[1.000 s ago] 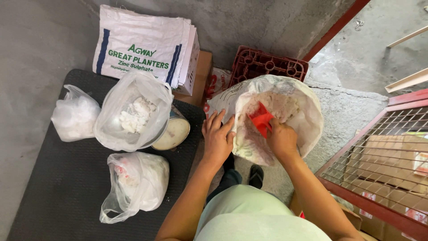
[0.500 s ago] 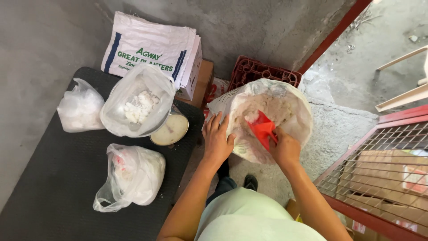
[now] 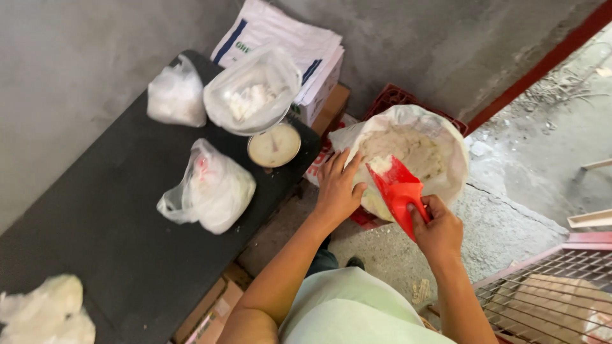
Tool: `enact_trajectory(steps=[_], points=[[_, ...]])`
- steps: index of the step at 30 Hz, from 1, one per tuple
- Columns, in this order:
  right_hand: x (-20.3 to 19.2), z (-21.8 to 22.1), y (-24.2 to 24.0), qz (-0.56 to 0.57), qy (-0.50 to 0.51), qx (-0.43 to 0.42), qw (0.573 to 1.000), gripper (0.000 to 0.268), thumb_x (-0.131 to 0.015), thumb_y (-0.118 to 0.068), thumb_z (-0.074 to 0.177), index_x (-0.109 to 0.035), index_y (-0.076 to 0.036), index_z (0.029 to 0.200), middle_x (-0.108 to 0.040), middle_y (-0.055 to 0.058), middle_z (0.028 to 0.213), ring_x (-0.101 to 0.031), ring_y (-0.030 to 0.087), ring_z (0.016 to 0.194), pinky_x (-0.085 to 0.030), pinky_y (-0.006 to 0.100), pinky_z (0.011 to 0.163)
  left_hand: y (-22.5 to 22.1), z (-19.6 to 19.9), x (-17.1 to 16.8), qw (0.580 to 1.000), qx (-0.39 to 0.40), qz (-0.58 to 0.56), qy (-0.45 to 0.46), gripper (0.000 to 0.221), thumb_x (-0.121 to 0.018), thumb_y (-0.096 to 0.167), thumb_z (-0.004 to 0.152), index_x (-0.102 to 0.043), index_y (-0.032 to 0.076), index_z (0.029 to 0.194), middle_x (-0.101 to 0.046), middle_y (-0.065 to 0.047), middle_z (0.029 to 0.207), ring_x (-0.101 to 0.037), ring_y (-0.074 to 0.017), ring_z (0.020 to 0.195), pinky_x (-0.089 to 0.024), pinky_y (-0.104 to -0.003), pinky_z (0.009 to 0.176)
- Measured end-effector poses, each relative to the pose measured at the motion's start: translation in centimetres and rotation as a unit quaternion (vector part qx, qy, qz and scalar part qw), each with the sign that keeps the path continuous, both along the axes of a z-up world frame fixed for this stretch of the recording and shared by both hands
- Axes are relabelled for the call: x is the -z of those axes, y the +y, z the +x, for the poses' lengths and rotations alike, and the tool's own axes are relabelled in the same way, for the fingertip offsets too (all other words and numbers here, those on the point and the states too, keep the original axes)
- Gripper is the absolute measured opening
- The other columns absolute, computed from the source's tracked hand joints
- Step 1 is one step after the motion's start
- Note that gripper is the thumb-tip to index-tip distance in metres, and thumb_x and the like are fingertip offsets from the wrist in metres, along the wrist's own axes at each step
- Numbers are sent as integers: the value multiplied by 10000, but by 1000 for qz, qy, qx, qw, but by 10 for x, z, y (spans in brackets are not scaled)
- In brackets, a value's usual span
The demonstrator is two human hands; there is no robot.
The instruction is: Bagging and weighing zinc sulphate fertilizer into smaller plastic bags using a scoop and a scale.
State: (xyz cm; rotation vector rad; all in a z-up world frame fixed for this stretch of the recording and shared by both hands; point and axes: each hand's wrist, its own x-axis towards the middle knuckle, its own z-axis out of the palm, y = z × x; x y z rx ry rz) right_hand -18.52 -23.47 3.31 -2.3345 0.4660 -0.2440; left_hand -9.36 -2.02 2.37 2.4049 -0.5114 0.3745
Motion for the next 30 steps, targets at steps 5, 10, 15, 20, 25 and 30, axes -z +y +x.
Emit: enact_trajectory(steps=[5, 10, 15, 20, 25, 30], points=[[-23, -6, 16, 54, -1, -23, 998, 216, -758, -269, 921, -725, -97, 1047, -741, 106, 772, -681, 202, 628, -542, 348, 659, 19, -13, -8, 1000, -29, -8, -9, 727, -803, 198, 818, -526, 88, 1481, -440, -183, 1562, -363, -386, 1467, -242, -589, 1185], [-43, 6, 33, 52, -29, -60, 996, 216, -756, -257, 904, -730, -95, 1043, -745, 99, 774, -696, 189, 636, -545, 343, 658, 47, -8, -24, 997, -56, -32, -35, 688, -783, 182, 860, -518, 86, 1488, -423, -182, 1584, -369, -387, 1480, -250, -579, 1194], [-63, 42, 58, 23, -55, -111, 992, 226, -761, -268, 899, -729, -90, 1036, -736, 120, 765, -701, 225, 634, -547, 360, 659, 93, 14, -39, 992, -87, -42, -76, 696, -773, 166, 834, -526, 76, 1479, -424, -192, 1572, -387, -400, 1443, -279, -562, 1182], [-104, 101, 100, -75, -112, -174, 975, 223, -776, -271, 889, -728, -104, 1029, -719, 134, 750, -688, 296, 630, -534, 427, 639, 139, 36, -49, 989, -111, -11, -92, 644, -762, 132, 825, -563, 61, 1433, -434, -195, 1563, -371, -408, 1448, -281, -571, 1169], [-129, 178, 156, -189, -211, -256, 924, 229, -803, -264, 886, -701, -89, 992, -697, 161, 770, -684, 382, 711, -524, 483, 620, 169, 56, -54, 992, -108, 3, -70, 596, -748, 105, 818, -602, 48, 1394, -440, -189, 1562, -353, -400, 1479, -321, -553, 1155], [-133, 255, 216, -406, -159, -331, 837, 138, -670, -146, 845, -716, -114, 971, -711, 155, 723, -706, 367, 680, -541, 479, 579, 187, 80, -46, 996, -82, 34, -9, 559, -756, 122, 815, -611, 22, 1346, -433, -188, 1559, -347, -392, 1476, -389, -550, 1089]])
